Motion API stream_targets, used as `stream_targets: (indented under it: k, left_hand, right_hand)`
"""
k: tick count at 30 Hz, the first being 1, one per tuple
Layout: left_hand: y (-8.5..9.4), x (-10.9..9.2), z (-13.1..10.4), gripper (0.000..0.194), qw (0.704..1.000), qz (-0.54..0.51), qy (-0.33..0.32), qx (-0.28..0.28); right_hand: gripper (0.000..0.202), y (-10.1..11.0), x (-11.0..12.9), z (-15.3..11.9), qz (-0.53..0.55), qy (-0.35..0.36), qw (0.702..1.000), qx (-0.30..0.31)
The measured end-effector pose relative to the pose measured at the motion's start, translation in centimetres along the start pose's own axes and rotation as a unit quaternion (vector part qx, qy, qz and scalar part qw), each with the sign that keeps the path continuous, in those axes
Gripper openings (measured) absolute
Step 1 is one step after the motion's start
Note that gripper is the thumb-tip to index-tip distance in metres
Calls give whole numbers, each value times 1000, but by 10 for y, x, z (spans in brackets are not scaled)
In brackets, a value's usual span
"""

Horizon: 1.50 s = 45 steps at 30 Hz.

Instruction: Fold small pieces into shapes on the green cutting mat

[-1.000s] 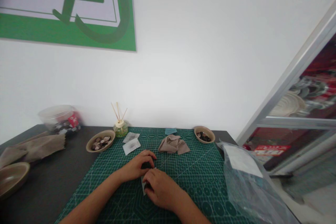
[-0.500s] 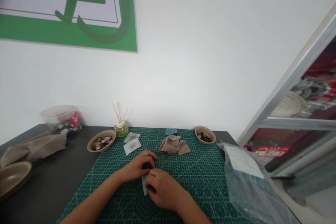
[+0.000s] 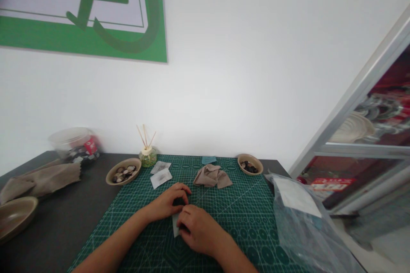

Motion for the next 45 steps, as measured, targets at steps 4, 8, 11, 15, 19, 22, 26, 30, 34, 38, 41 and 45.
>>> stream_targets:
  k: [4, 8, 11, 15, 19, 22, 26, 30, 34, 38, 41, 45]
  left_hand:
    - [0, -1, 0, 15, 1000, -1, 2, 0]
    - [1, -3, 0, 15, 1000, 0, 0, 0]
    - [1, -4, 0, 14, 1000, 2, -1, -1]
    - [0, -2, 0, 12, 1000, 10, 0, -1]
    - [-1, 0, 1, 14, 1000, 11, -2, -1]
    - [-1, 0, 1, 15, 1000, 11, -3, -2]
    - [0, -1, 0, 15, 1000, 11, -6, -2]
    - [-1, 1, 0, 18, 1000, 7, -8, -4]
    - [-1, 2, 1, 19, 1000, 3, -7, -10]
    - [-1, 2, 1, 19, 1000, 1, -5, -15]
    - [-1, 2, 1, 18, 1000, 1, -3, -14]
    - [-2, 2, 1, 17, 1000, 3, 0, -11]
  right_hand:
    - [13, -2, 3, 1, -11, 18, 1000, 12]
    - [13, 0, 2, 0, -6, 10, 1000, 18]
    - [15, 2, 0, 0, 5, -4, 1000, 0]
    - [14, 0, 0, 0, -1, -4, 1000, 17]
    - [13, 5, -1, -1, -2, -19, 1000, 15]
    - [15, 5, 0, -1, 3, -9, 1000, 7]
    - [15, 2, 2, 0, -7, 10, 999, 32]
    - [12, 6, -2, 0, -11, -15, 1000, 7]
    - [15, 5, -2, 1, -13, -10, 1000, -18]
    - [17, 1, 0, 2, -4, 15, 1000, -2]
    - [16, 3, -6, 0, -4, -12, 1000, -17]
    - [17, 3, -7, -1, 3, -18, 999, -32]
Point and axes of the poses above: each hand's wrist, its own z-axis towards the middle knuckle, its own y-axis out of the back of the hand, x = y × z, the point moved 4 cm from there along z, towards the middle knuckle, and after that the axes turned 3 degrees about y, right-handed, at the moved point
